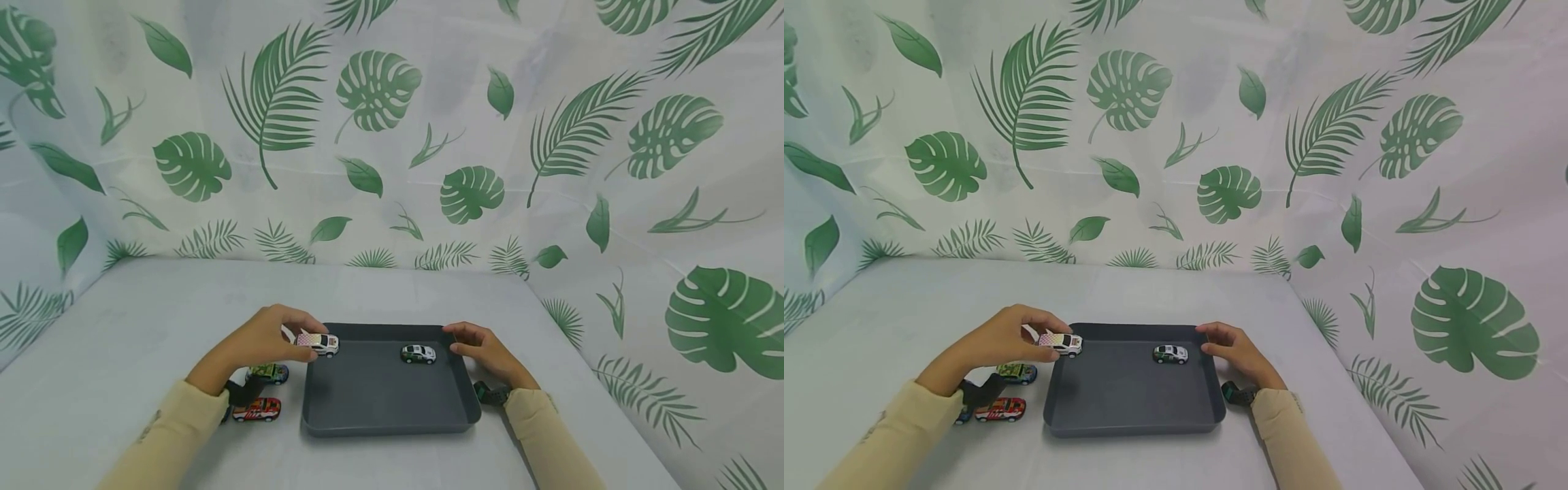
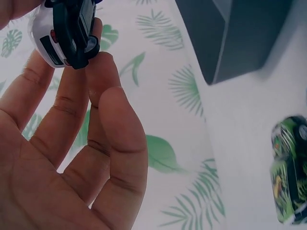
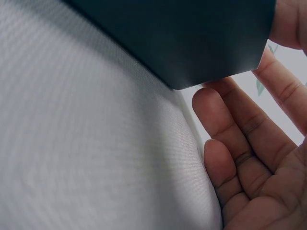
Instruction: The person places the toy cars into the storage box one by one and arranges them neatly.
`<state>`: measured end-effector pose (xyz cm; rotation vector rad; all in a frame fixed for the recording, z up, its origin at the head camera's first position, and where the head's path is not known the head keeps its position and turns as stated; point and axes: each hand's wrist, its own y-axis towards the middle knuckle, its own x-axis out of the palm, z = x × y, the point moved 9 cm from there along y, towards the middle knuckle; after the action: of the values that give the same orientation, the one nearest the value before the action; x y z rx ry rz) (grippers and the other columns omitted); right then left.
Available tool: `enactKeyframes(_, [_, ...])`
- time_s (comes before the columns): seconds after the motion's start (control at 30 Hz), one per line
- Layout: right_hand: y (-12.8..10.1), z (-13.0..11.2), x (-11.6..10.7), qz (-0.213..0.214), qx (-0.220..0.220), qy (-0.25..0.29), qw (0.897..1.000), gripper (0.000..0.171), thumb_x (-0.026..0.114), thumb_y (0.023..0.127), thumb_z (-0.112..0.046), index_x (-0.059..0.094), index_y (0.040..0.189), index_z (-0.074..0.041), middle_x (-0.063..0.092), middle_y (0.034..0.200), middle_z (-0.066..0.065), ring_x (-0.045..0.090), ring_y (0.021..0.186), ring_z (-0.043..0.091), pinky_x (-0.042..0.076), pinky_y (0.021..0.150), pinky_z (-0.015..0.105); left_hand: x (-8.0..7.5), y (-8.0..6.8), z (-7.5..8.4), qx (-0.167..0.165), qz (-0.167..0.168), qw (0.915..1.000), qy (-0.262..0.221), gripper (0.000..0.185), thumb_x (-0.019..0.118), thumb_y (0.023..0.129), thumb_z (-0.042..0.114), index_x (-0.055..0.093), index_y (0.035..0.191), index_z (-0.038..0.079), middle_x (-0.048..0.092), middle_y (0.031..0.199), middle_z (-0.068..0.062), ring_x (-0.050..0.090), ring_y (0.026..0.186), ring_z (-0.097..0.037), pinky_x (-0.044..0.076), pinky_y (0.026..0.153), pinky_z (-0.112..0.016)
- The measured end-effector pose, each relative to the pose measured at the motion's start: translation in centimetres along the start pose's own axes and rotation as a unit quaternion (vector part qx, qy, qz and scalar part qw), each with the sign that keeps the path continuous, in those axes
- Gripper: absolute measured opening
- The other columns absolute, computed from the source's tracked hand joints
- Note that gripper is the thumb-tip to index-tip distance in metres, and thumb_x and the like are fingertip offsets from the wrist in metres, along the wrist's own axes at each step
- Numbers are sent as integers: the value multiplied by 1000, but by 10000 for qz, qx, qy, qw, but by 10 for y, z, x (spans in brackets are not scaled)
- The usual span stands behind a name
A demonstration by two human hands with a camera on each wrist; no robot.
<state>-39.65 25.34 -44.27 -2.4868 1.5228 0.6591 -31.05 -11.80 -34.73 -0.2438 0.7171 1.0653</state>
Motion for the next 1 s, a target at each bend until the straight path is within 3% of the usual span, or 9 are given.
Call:
enactKeyframes(0.27, [0, -1, 0, 47, -52, -55, 10000, 42, 69, 105, -9, 62, 142, 9, 64, 142, 26, 65, 121, 14, 49, 102, 24, 9, 11, 8, -43, -38, 9999, -107, 32, 88, 88, 15, 83, 119, 11, 77, 107, 5, 64, 101, -18, 57, 88, -41])
enactKeyframes(0.53, [0, 0, 0, 28, 74, -77, 9999, 43, 70, 105, -10, 62, 143, 8, 62, 143, 29, 65, 121, 16, 48, 102, 23, 21, 20, 12, 44, -204, 9986, -487, 33, 88, 88, 11, 82, 120, 7, 76, 103, 2, 64, 94, -21, 59, 79, -37])
enactKeyframes(0.73, [1, -1, 0, 13, 62, -83, 9999, 42, 70, 104, -9, 62, 143, 7, 63, 143, 27, 65, 122, 16, 48, 102, 23, 27, 26, 15, 77, -323, 9969, -714, 35, 87, 88, 10, 81, 122, 4, 78, 109, -3, 72, 91, -18, 60, 80, -33])
enactKeyframes(1.0, [0, 0, -1, -4, 45, -42, 10000, 42, 70, 105, -9, 63, 143, 7, 62, 144, 30, 65, 125, 21, 48, 103, 22, 37, 34, 19, 76, -329, 9975, -621, 36, 88, 88, 10, 81, 123, 5, 78, 113, -2, 70, 93, -15, 59, 85, -33])
